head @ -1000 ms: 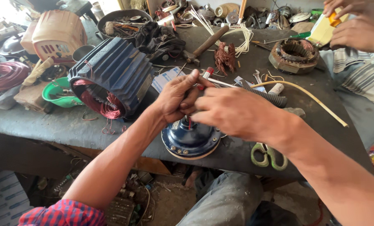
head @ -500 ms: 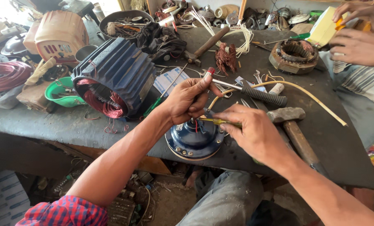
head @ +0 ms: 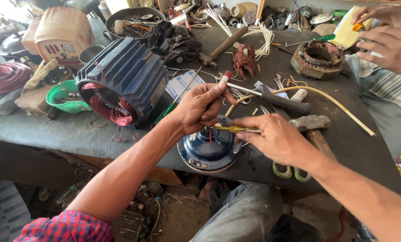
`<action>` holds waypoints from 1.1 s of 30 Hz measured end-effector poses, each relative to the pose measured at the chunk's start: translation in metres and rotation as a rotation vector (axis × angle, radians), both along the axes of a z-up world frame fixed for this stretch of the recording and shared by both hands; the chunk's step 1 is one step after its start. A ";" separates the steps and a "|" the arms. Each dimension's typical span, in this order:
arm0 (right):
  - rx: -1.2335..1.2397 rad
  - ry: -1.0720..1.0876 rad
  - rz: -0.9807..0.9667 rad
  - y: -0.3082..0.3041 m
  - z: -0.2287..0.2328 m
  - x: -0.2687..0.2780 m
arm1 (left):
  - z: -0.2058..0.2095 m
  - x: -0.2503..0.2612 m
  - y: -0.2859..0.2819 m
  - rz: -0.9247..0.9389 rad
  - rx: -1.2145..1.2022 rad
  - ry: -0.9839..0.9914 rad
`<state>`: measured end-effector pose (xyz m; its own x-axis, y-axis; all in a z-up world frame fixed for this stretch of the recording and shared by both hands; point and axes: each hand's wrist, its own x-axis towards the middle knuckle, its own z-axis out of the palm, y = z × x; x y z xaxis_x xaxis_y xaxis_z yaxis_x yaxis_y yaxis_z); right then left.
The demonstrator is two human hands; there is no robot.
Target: The person uses a yellow-handled screwdriver to tighten screws on a blue circular electrical component held in their lap. They repeatedly adjust and secure the wires and terminals on the component throughout the clip.
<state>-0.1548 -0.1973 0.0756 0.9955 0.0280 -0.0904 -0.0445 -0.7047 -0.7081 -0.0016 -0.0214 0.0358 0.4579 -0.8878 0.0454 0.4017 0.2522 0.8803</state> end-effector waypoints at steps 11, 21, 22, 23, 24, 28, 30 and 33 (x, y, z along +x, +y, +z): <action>-0.550 -0.607 0.698 -0.031 0.023 0.052 | -0.006 -0.001 0.007 0.044 -0.024 -0.009; -0.393 -0.340 0.464 -0.011 0.027 0.028 | -0.011 -0.004 0.008 0.052 -0.144 0.051; -0.355 -0.292 0.400 -0.008 0.025 0.023 | -0.011 -0.008 0.008 0.064 -0.177 0.040; -0.319 -0.241 0.336 -0.007 0.023 0.018 | -0.011 -0.013 0.008 0.149 -0.133 -0.062; -0.294 -0.277 0.331 -0.006 0.022 0.013 | -0.011 -0.018 0.010 0.234 -0.089 -0.163; -0.157 -0.372 0.301 -0.001 0.013 0.007 | -0.009 -0.044 0.015 0.436 -0.046 -0.377; -0.099 -0.308 0.249 0.000 0.010 0.008 | -0.007 -0.056 0.010 0.504 -0.049 -0.347; -0.053 -0.107 0.141 0.000 0.004 0.011 | -0.005 -0.059 -0.003 0.583 -0.076 -0.326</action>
